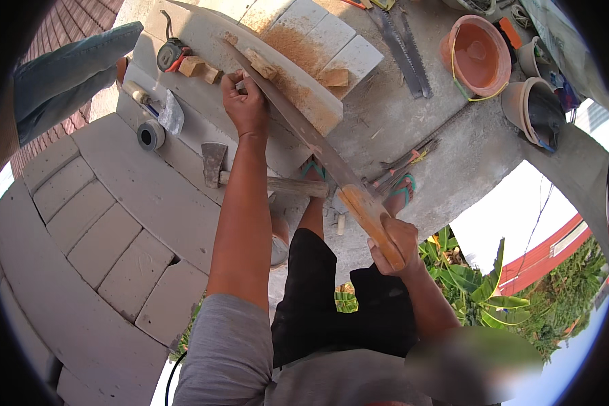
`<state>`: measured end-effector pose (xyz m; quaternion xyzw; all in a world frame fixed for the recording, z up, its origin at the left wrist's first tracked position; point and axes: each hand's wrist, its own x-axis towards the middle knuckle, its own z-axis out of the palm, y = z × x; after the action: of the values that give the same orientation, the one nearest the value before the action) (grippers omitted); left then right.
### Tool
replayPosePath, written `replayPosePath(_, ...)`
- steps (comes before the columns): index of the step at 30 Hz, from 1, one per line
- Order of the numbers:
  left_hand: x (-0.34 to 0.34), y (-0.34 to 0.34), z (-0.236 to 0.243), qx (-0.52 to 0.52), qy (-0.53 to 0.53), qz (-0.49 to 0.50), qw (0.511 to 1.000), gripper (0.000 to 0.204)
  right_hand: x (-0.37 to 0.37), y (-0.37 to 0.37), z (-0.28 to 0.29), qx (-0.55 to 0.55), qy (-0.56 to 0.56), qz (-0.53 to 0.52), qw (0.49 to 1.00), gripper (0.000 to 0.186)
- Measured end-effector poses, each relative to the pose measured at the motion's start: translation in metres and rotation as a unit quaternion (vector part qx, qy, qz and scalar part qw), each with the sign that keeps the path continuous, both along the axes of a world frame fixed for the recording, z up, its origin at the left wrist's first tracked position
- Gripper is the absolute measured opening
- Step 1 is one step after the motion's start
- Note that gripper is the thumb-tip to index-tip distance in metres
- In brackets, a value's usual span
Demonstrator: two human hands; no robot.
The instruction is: The person uses a hand saw to cut small wooden blocks on a concrete surface. They hold the wood with one hand and saw with the other, producing sawdust. The person also uses a hammer to split a piece of wood.
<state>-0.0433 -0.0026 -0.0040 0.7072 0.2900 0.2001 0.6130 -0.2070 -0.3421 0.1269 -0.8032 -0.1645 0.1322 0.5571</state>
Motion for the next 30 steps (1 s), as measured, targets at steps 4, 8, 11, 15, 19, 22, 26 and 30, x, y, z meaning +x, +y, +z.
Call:
replayPosePath(4,0.001,-0.004,0.001,0.025,-0.02,0.011,0.999,0.008,0.021,0.014,-0.012,0.022,0.016,-0.004,1.0,0.021)
replayPosePath(8,0.005,-0.012,0.012,-0.052,-0.032,-0.04,0.997,0.007,0.076,0.073,-0.032,0.066,0.004,-0.008,0.998,0.012)
replayPosePath(11,0.005,-0.001,0.006,0.0,-0.019,-0.03,0.999,0.007,0.042,0.046,-0.014,0.035,0.0,-0.004,0.999,0.01)
replayPosePath(15,0.006,0.003,-0.002,0.024,-0.019,-0.005,1.0,0.006,-0.011,-0.011,0.006,0.024,0.014,0.023,0.999,0.01)
replayPosePath(19,0.003,-0.004,-0.001,-0.027,-0.015,-0.022,0.999,0.005,0.061,0.056,-0.025,0.013,-0.07,0.025,0.997,0.011)
replayPosePath(22,0.004,-0.008,0.009,-0.042,-0.018,-0.039,0.998,0.007,0.075,0.079,-0.024,0.041,-0.005,-0.013,0.999,0.014)
replayPosePath(26,-0.002,0.011,-0.005,0.031,0.009,-0.004,0.999,0.01,0.003,0.016,0.003,-0.007,-0.02,0.026,0.999,0.02)
replayPosePath(30,-0.004,0.001,-0.006,0.047,0.016,0.007,0.999,0.009,-0.004,-0.01,0.008,-0.023,0.015,0.052,0.998,0.025)
